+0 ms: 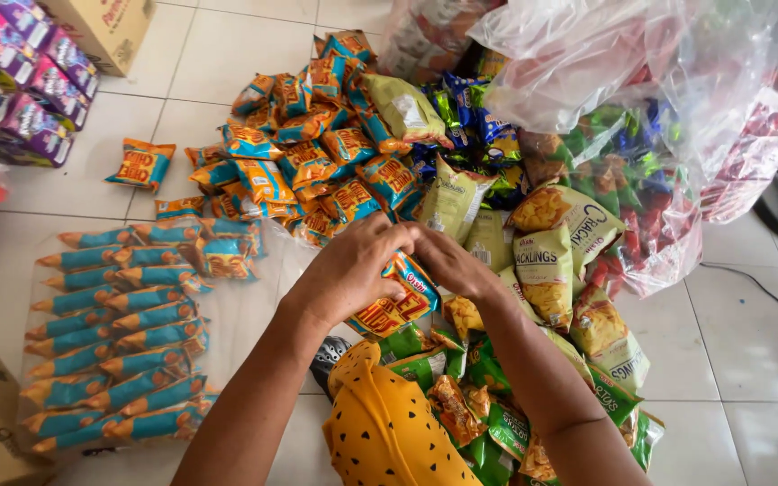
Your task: Sorting and bagging various small snack packets from a pile on the floor.
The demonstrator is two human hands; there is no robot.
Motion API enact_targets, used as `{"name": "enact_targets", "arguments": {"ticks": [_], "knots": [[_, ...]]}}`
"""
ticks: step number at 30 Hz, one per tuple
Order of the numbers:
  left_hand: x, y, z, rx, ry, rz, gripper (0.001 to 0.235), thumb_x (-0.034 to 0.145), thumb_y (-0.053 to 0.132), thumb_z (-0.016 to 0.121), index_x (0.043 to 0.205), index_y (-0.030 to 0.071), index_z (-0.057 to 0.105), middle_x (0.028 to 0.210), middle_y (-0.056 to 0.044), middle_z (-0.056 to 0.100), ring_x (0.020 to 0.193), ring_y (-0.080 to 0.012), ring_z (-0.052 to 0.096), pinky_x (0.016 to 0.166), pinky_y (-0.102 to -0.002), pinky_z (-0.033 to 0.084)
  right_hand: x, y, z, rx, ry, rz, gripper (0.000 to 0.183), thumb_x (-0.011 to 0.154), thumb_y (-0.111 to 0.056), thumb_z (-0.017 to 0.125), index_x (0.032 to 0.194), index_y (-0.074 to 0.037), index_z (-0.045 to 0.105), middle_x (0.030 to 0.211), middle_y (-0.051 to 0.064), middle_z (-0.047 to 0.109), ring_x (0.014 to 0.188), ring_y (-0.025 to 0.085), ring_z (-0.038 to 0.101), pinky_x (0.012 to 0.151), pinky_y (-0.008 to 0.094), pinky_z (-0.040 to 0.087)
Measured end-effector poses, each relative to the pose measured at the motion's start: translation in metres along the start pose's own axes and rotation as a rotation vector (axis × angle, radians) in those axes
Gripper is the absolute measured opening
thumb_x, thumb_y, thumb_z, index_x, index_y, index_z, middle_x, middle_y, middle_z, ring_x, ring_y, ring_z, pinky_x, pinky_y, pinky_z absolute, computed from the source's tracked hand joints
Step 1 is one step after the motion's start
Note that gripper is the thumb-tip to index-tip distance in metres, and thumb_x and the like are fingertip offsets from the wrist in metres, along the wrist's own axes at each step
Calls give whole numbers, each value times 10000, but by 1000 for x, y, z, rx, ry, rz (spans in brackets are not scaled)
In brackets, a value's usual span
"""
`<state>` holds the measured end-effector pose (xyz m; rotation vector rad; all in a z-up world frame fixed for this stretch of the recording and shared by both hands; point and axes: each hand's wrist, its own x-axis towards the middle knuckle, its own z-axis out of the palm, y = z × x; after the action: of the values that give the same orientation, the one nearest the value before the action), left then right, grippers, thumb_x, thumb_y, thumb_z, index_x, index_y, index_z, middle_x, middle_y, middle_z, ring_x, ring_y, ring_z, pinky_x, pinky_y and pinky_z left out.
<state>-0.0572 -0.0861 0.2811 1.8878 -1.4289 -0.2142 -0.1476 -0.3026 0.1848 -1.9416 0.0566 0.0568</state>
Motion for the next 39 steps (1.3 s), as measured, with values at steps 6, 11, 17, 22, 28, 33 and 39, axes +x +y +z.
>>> {"name": "enact_targets", "arguments": {"ticks": [6, 11, 17, 22, 28, 33, 39], "knots": [[-16, 11, -7, -61, 113, -56, 645, 667, 112, 887, 1225, 109, 562, 1082, -110, 602, 1004, -290, 643, 902, -419, 538, -11, -38, 4, 272, -224, -162, 1029, 871, -698, 664, 1616, -81, 313, 1559, 66, 484, 1438, 153, 434, 1194, 315, 327], [-36, 15, -20, 114, 412, 56, 918, 661, 360, 914, 1422, 95, 476, 1326, -194, 577, 1232, -368, 560, 1015, -463, 462, -8, -71, 24, 27, -58, -55, 1141, 668, -256, 944, 1591, -67, 301, 1445, 82, 545, 1327, 197, 507, 1123, 360, 432], [-56, -12, -22, 219, 199, -208, 1294, 445, 603, 941, 1515, 120, 396, 1282, -167, 625, 1182, -361, 597, 967, -495, 470, -7, -49, 31, 309, -63, -47, 1104, 672, -164, 967, 1583, -33, 357, 1457, 92, 533, 1342, 194, 511, 1158, 378, 432], [-48, -39, 4, 189, 61, -316, 1171, 475, 583, 953, 1457, 166, 473, 1216, -139, 656, 1127, -343, 641, 930, -470, 517, -3, -17, 21, 278, -178, 1, 1245, 622, -183, 973, 1613, -98, 224, 1517, 75, 493, 1370, 183, 490, 1166, 366, 392], [-47, -61, 35, 260, 296, -204, 1070, 464, 537, 947, 1372, 136, 546, 1181, -149, 663, 1093, -356, 641, 892, -488, 502, 17, 25, 20, 265, -185, 75, 1202, 629, -148, 951, 1592, -81, 235, 1434, 75, 532, 1277, 187, 539, 1070, 370, 472], [-73, -96, 126, 52, 577, -239, 743, 747, 402, 818, 1385, 118, 562, 1258, -135, 641, 1158, -303, 633, 989, -451, 510, 27, 115, 36, 333, 101, 175, 952, 690, -74, 876, 1507, -51, 387, 1296, 99, 645, 1139, 213, 662, 971, 359, 555], [-99, -117, 157, 22, 704, -503, 431, 880, 194, 737, 1277, 100, 596, 1320, -165, 578, 1249, -357, 567, 1084, -479, 461, 36, 202, 98, 775, 442, 278, 617, 832, -115, 800, 1362, -13, 500, 1181, 145, 701, 991, 276, 714, 815, 437, 584]]}}
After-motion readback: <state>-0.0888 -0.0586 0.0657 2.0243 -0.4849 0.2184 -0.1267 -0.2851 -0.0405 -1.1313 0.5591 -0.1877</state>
